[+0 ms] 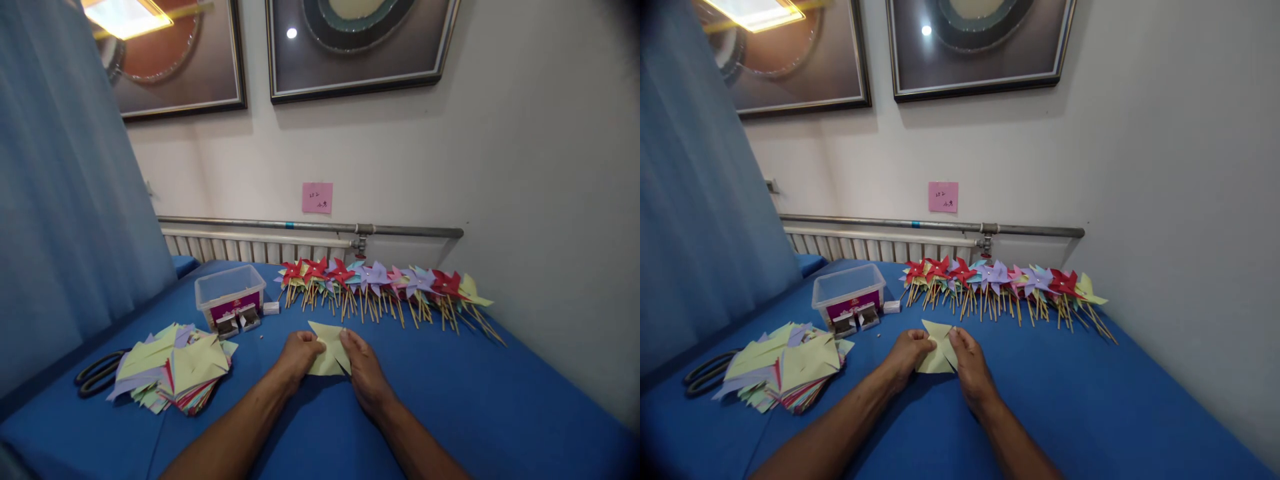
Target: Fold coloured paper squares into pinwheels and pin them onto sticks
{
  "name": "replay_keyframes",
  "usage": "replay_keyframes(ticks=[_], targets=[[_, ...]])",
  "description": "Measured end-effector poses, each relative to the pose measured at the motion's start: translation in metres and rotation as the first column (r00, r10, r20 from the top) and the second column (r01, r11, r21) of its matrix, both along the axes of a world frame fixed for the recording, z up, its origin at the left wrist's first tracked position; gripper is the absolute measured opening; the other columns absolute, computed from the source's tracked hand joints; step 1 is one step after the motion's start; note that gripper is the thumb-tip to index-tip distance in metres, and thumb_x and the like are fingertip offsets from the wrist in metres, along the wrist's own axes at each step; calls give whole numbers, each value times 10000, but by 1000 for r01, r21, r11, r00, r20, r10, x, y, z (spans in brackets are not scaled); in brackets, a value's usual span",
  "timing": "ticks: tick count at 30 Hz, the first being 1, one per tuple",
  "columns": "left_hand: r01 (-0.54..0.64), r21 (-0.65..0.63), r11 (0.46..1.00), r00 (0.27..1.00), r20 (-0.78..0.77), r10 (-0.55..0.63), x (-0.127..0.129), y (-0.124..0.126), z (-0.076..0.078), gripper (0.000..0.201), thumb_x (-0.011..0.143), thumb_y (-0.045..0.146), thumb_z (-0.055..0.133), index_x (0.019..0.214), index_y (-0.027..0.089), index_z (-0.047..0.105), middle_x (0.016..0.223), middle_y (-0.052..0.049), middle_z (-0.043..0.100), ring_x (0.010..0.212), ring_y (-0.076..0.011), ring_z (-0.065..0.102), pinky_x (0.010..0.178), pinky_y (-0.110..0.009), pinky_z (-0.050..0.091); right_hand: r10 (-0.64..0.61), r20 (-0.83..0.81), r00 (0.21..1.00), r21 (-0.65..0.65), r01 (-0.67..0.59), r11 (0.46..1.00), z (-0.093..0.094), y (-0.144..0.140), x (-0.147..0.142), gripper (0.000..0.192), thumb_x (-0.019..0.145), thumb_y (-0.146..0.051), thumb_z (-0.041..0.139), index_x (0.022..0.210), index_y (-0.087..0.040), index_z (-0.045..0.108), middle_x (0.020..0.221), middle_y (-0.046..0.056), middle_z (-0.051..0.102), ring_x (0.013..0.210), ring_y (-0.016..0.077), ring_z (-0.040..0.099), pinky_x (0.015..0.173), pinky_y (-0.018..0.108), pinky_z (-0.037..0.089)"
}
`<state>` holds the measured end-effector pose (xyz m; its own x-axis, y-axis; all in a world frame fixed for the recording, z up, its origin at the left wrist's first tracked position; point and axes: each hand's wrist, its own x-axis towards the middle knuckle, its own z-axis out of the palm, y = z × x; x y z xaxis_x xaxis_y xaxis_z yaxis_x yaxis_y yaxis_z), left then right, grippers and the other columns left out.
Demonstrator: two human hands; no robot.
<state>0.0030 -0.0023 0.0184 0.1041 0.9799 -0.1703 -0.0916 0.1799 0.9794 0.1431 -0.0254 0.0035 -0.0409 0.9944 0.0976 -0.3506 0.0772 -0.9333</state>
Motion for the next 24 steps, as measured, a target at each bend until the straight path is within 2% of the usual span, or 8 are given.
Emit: replay_keyframes(ticks=[6,11,16,20,24], targets=[[14,62,998,997,-83,-9,1,1,-2,201,637,155,691,540,190,519,458,55,488,420,-79,376,452,-223,271,-22,-36,999,-38,21,999,8,-4,-3,598,771,-736,705,1019,-192,729,848,91,791,870,313,745,753,402,563],[9,51,999,997,-80,-5,3,1,-4,226,626,146,706,537,195,503,461,59,491,426,-82,385,463,-224,284,-26,-25,999,-68,24,997,10,-4,-2,616,761,-760,688,972,-183,738,838,103,786,867,321,741,726,400,555],[25,25,999,998,-55,-23,3,1,-3,246,631,153,727,541,191,501,479,46,533,431,-85,425,471,-222,302,-101,12,995,-69,101,992,-2,1,-1,547,737,-736,722,834,-199,693,738,60,748,727,260,704,652,344,515],[18,41,999,996,-89,-15,3,2,-4,271,630,145,743,531,192,495,458,57,495,422,-77,393,456,-219,277,-116,52,992,-33,118,992,-3,0,0,507,661,-651,828,861,-212,674,716,10,715,620,192,619,591,291,462],[9,46,999,993,-114,-4,2,3,-5,205,647,122,696,551,188,527,473,46,523,429,-90,419,468,-225,306,-60,39,997,-73,63,995,3,-2,2,534,684,-667,809,918,-201,696,736,7,697,629,176,595,604,284,453]])
